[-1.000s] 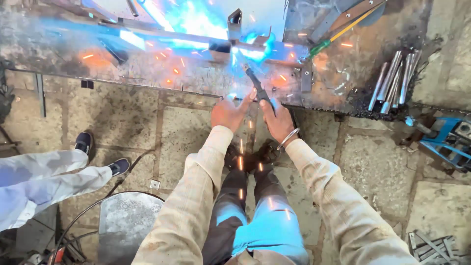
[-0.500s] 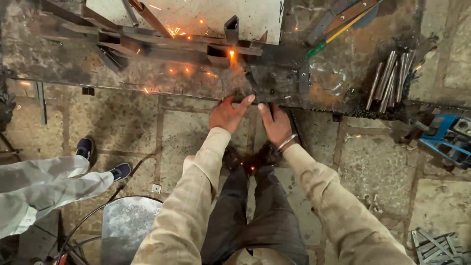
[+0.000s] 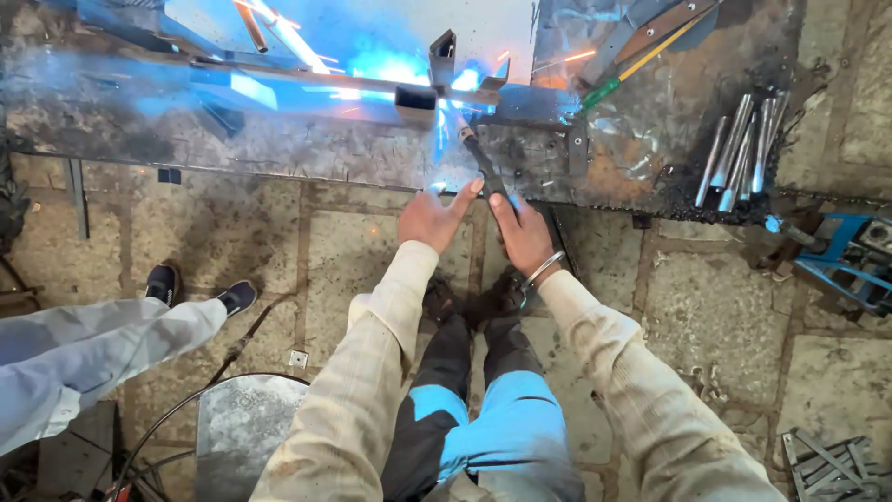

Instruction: Welding various metal components together on a workshop bench.

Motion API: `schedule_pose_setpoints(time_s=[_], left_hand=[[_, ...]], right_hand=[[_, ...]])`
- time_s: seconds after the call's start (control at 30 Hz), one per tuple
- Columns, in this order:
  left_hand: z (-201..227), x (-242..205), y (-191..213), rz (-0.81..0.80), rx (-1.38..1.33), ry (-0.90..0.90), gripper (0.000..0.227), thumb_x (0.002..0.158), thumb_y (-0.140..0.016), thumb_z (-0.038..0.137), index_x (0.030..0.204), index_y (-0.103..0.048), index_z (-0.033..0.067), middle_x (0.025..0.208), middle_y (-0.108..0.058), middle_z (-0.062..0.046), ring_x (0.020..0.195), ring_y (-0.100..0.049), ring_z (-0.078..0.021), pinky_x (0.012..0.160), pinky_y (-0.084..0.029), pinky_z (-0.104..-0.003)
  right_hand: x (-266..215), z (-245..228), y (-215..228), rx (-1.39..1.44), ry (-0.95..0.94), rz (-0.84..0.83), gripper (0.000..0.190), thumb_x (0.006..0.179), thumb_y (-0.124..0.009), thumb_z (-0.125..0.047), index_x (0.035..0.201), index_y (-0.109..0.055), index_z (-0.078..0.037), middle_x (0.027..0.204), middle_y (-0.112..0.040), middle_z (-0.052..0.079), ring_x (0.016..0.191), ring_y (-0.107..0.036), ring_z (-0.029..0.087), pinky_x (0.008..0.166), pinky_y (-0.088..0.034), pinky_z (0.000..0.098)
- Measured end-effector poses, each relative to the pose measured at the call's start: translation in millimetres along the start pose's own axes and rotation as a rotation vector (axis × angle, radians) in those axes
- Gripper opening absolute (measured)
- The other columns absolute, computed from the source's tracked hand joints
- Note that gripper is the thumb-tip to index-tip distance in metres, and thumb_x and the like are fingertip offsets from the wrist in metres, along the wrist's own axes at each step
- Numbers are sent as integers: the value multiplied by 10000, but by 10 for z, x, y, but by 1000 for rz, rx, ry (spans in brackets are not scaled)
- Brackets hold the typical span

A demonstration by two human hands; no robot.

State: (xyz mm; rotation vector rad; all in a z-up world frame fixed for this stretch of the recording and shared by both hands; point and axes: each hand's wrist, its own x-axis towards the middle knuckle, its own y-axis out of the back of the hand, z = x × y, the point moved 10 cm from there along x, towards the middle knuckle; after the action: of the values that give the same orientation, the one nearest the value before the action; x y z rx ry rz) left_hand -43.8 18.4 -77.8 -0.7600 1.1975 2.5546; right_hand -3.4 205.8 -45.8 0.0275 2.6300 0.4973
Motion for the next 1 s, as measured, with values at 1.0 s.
schedule_pose_setpoints(time_s=[1.0], left_hand=[[74,68,51,119,-281,-129,909,736,-648,817,1009,-696,-49,948,-720,-294,908,-728,-400,791,-538,-465]], right_hand=[[-5,40,-56,67,-1,11,493,1023,-512,-531,910,-597,-58,608,-587,47,529,-580,140,497,-449,324]])
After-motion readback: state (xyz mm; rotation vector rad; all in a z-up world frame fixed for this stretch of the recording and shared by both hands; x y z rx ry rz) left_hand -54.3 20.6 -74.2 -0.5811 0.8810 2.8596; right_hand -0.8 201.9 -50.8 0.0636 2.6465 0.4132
